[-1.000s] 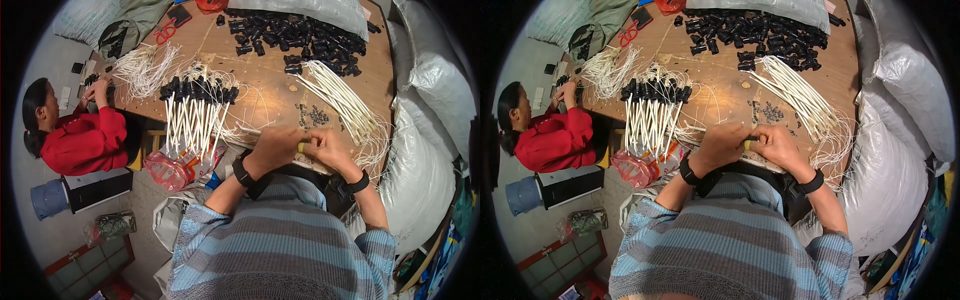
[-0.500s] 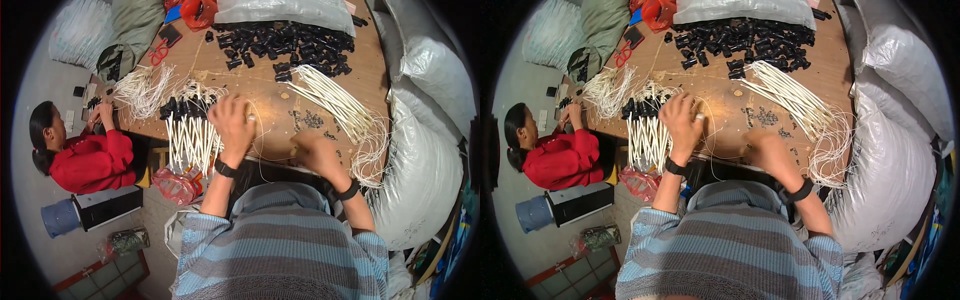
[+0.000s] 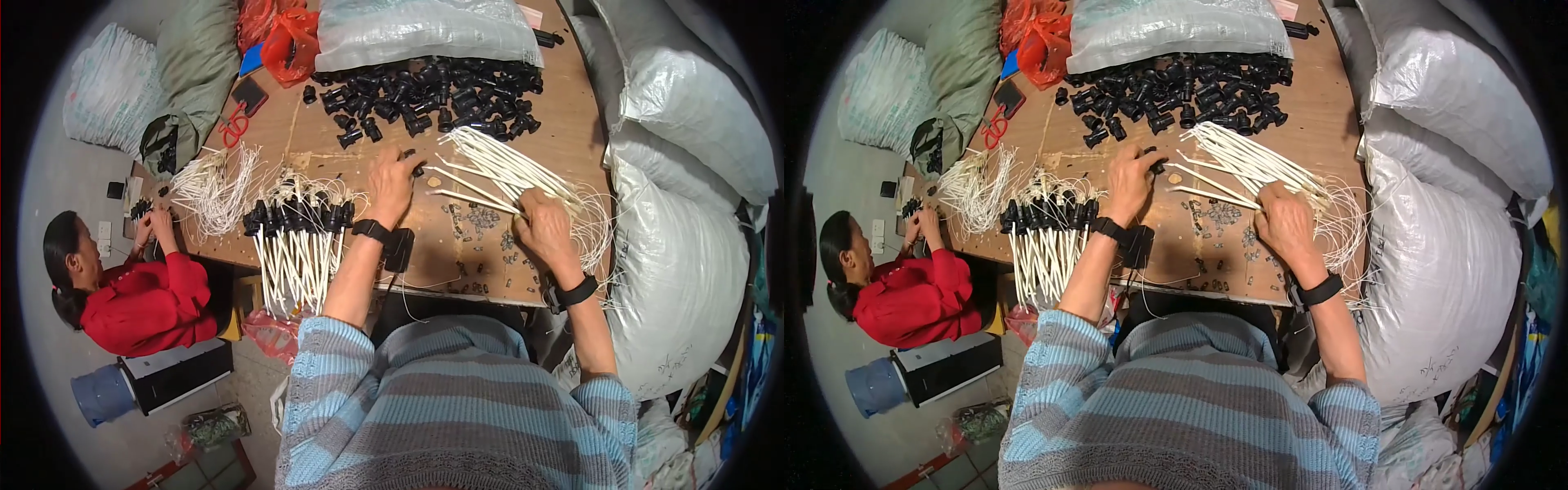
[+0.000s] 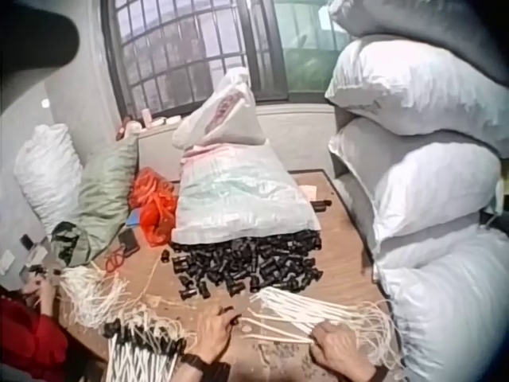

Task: The person assembles components by hand, picking up a black plastic part and a white wire, threading the wire through the part, and sliding a small metal sleeve onto the wire. They then use a yellow tool to press the sleeve into place before setting the completed assembly aside on the table.

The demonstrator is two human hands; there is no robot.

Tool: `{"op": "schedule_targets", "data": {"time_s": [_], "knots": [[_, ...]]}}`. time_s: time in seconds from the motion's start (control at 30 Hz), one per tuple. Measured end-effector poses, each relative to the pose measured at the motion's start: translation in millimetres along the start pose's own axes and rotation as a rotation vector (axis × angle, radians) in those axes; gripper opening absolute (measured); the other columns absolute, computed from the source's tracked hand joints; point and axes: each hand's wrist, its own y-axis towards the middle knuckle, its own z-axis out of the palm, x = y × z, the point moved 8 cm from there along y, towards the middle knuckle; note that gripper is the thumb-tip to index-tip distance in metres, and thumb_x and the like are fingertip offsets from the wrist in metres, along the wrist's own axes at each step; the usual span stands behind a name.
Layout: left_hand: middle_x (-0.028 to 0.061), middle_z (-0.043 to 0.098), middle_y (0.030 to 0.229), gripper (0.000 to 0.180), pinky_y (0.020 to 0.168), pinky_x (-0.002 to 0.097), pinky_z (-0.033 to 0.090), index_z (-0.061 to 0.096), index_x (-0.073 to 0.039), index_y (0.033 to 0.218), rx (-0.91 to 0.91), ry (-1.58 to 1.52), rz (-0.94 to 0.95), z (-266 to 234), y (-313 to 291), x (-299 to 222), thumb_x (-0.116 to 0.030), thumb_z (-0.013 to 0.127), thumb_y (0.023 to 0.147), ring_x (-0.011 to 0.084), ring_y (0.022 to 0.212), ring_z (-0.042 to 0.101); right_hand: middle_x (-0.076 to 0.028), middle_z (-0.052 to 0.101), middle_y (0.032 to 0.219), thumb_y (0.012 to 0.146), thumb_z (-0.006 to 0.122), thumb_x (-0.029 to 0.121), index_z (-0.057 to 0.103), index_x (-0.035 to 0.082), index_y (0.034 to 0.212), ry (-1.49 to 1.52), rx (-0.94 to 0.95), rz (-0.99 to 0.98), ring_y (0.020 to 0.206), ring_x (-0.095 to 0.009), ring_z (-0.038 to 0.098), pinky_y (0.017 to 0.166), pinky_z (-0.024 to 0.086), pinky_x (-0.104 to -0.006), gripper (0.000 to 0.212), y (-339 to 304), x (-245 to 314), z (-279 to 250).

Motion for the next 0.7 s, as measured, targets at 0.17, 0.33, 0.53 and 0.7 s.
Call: {"op": "schedule_targets", "data": {"time_s": [0.17,0.33,0.53,0.7], "knots": [[0.0131,0.058,0.098,0.031,0.084,0.0390,0.046,0.065,-0.008,0.104,0.108,-0.505,-0.075,-0.3,-21.0,7.5,0.000,0.062,0.074,0.0330,0.093,0.057,-0.016,0.060,0.079,0.082,0.064,0.010,0.058,0.005,0.095,0.058,0.132,0.153,0.066,-0.037,0.058,0.057,0.045,-0.0438,0.015,-9.0,3.5,2.3],[0.0144,0.057,0.099,0.025,0.083,0.0376,0.046,0.064,-0.004,0.100,0.045,-0.565,-0.085,-11.5,-46.1,1.8,0.001,0.059,0.076,0.0319,0.093,0.056,-0.016,0.063,0.076,0.084,0.063,0.010,0.063,0.004,0.096,0.166,0.091,0.203,0.062,-0.032,0.061,0.057,0.047,-0.0375,0.013,-17.6,9.3,-10.7],[0.0141,0.058,0.097,0.026,0.085,0.0377,0.044,0.060,-0.002,0.106,0.112,-0.649,-0.157,-3.5,-56.6,11.0,-0.002,0.051,0.082,0.0311,0.095,0.055,-0.007,0.066,0.071,0.088,0.065,0.012,0.068,0.001,0.099,0.736,0.108,0.350,0.065,-0.011,0.060,0.059,0.046,-0.0262,0.016,-37.1,11.2,-13.4],[0.0100,0.058,0.094,0.027,0.082,0.0325,0.046,0.058,-0.003,0.107,0.225,-0.728,-0.124,-2.2,-59.4,6.6,-0.001,0.049,0.081,0.0247,0.090,0.059,-0.009,0.065,0.070,0.086,0.067,0.015,0.070,0.004,0.097,0.520,0.213,0.097,0.056,-0.022,0.060,0.052,0.046,-0.0309,0.016,-45.0,23.1,-15.0]]}}
